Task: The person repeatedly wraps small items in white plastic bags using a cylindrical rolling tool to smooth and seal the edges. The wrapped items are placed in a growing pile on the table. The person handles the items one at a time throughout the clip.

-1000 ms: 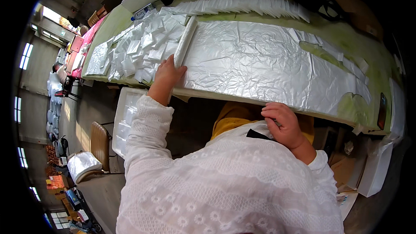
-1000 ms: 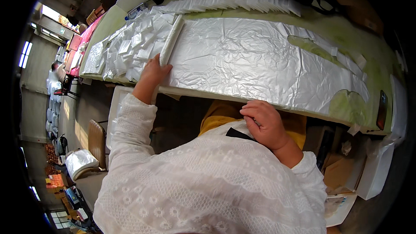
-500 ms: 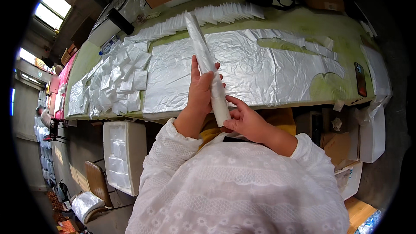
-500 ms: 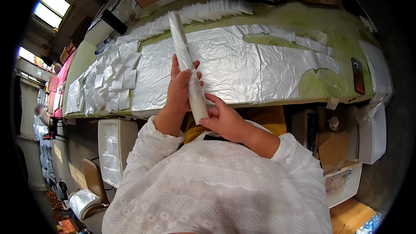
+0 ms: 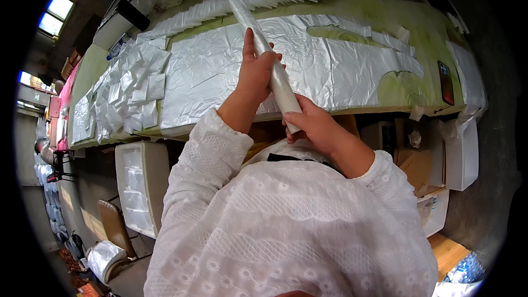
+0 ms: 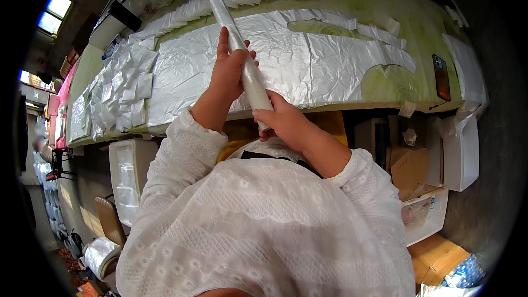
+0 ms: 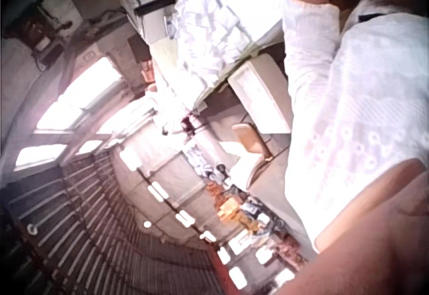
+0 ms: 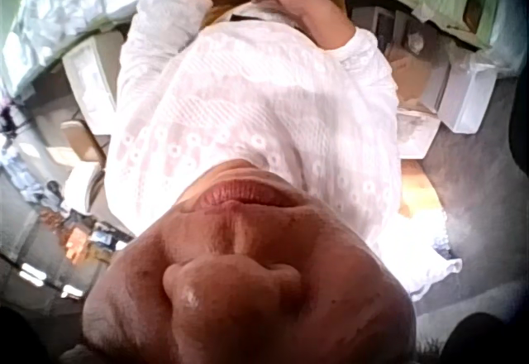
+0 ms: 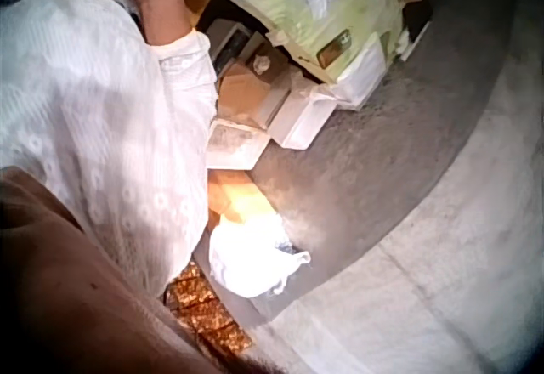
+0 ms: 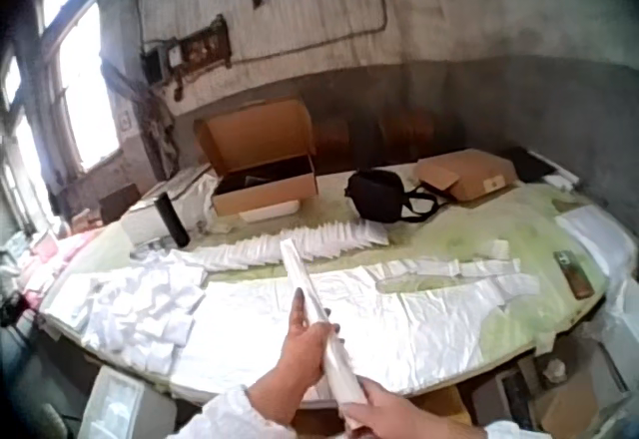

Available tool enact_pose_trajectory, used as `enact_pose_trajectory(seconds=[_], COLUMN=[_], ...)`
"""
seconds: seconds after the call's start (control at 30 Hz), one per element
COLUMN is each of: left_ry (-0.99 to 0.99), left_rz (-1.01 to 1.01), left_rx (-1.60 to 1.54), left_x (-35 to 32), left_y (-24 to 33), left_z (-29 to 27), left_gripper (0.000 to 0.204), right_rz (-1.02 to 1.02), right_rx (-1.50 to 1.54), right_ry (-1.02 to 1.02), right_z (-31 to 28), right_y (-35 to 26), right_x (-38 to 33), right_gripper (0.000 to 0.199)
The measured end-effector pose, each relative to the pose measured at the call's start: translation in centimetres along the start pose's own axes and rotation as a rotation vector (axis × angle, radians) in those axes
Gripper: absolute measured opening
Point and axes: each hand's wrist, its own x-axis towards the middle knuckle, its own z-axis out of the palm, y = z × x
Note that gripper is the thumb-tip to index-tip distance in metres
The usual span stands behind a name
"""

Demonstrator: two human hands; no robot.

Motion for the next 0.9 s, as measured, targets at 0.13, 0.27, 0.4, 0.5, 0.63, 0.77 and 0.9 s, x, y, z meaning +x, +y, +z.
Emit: enact_pose_trajectory(seconds=[0.13, 0.27, 0.4, 0.5, 0.63, 0.77, 0.9], left_ry=[0.129, 0.223, 0.133, 0.031, -0.031, -0.058, -0.048], left_rz=[0.083, 0.074, -0.087, -0.248, -0.348, -0.380, -0.381], left_rx=[-0.109, -0.235, -0.149, -0.022, 0.040, 0.138, 0.350], left_x=[5.0, 7.4, 5.5, 0.7, -4.4, -6.7, -9.1], left_y=[2.3, 3.4, 3.7, 3.5, 3.1, 3.3, 3.1], left_z=[-2.7, -7.2, -9.7, -8.4, -7.8, -8.6, -10.0], left_gripper=[0.093, 0.080, 0.063, 0.057, 0.053, 0.053, 0.043], right_rz=[0.098, 0.127, 0.066, -0.063, -0.336, -0.476, -0.406], right_rx=[-0.206, -0.234, -0.276, -0.359, -0.927, -1.220, -1.327], right_ry=[-0.025, 0.050, 0.092, 0.242, 0.283, 0.264, 0.317], right_z=[-3.2, -8.0, -12.1, -11.5, -9.1, -8.2, -8.0], right_y=[0.4, 0.5, 1.3, 0.2, -2.7, -2.6, -3.3], right_x=[-4.6, -10.9, -16.0, -15.3, -8.8, -3.3, -1.8], right_gripper=[0.068, 0.070, 0.067, 0.063, 0.055, 0.051, 0.049])
